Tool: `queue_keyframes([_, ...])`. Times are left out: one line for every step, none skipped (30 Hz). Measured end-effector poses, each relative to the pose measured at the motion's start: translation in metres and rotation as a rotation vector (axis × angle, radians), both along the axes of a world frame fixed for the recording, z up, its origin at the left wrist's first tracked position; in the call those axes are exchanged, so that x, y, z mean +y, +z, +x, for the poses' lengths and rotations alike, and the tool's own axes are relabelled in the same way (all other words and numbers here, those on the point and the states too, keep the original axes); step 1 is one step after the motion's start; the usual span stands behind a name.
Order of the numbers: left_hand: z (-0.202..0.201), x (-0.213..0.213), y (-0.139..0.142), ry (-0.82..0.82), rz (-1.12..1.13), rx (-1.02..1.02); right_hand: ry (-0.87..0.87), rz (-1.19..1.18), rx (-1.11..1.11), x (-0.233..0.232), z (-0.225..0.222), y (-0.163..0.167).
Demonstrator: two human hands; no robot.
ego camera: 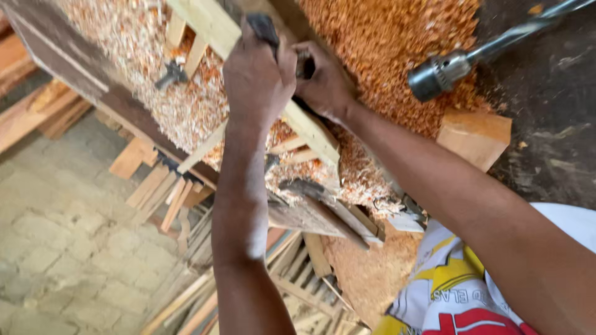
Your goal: The person drills holes into a long wooden plank using a drill press, then removes the plank and uses a hammer to tap a small wooden block on the workbench.
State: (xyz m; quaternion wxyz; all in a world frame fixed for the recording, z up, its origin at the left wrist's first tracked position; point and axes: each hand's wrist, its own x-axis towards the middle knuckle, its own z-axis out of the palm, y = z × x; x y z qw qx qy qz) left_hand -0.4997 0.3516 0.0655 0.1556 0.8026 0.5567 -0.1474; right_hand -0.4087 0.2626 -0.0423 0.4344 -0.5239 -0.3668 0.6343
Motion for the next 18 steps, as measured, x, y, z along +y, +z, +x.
queue_keyframes([0.001,0.001,0.002,-0.027,0.034,-0.021,-0.019,-0.005,0.072,-0.001,0.001,0.000])
queue_keyframes([0.002,0.002,0.003,-0.062,0.070,-0.052,-0.045,-0.009,0.135,-0.001,0.002,0.000])
queue_keyframes([0.004,0.003,0.005,-0.110,0.112,-0.089,-0.083,-0.003,0.193,-0.002,0.002,0.001])
queue_keyframes([0.006,0.004,0.006,-0.052,0.123,-0.198,0.031,-0.165,0.142,-0.002,0.002,0.001])
queue_keyframes([0.009,0.005,0.008,0.009,0.127,-0.310,0.147,-0.330,0.088,-0.001,0.002,0.002])
queue_keyframes([0.012,0.007,0.009,0.082,0.115,-0.412,0.274,-0.511,0.045,-0.001,0.001,0.003])
queue_keyframes([0.015,0.008,0.009,0.043,0.060,-0.306,0.316,-0.521,0.047,-0.001,0.001,0.003])
queue_keyframes([0.018,0.010,0.010,0.002,0.010,-0.199,0.359,-0.526,0.050,0.000,0.001,0.004])
queue_keyframes([0.021,0.012,0.011,-0.043,-0.028,-0.097,0.398,-0.517,0.048,0.001,0.002,0.004])
queue_keyframes([0.024,0.014,0.011,-0.120,0.064,-0.072,0.285,-0.365,0.022,0.002,0.002,0.005])
queue_keyframes([0.026,0.017,0.011,-0.201,0.156,-0.049,0.168,-0.212,-0.003,0.003,0.003,0.006])
queue_keyframes([0.028,0.019,0.011,-0.288,0.247,-0.025,0.047,-0.057,-0.027,0.004,0.004,0.006])
queue_keyframes([0.030,0.021,0.011,-0.275,0.280,-0.131,0.088,-0.143,-0.048,0.005,0.004,0.007])
queue_keyframes([0.031,0.023,0.011,-0.245,0.297,-0.239,0.145,-0.246,-0.069,0.006,0.005,0.009])
queue_keyframes([0.031,0.025,0.010,-0.204,0.311,-0.331,0.219,-0.349,-0.075,0.007,0.006,0.010])
queue_keyframes([0.032,0.026,0.009,-0.073,0.077,-0.091,0.259,-0.472,-0.006,0.007,0.007,0.013])
queue_keyframes([0.031,0.026,0.008,0.040,-0.165,0.133,0.293,-0.592,0.057,0.009,0.008,0.015])
queue_keyframes([0.031,0.026,0.007,0.129,-0.411,0.337,0.312,-0.706,0.111,0.010,0.009,0.016])
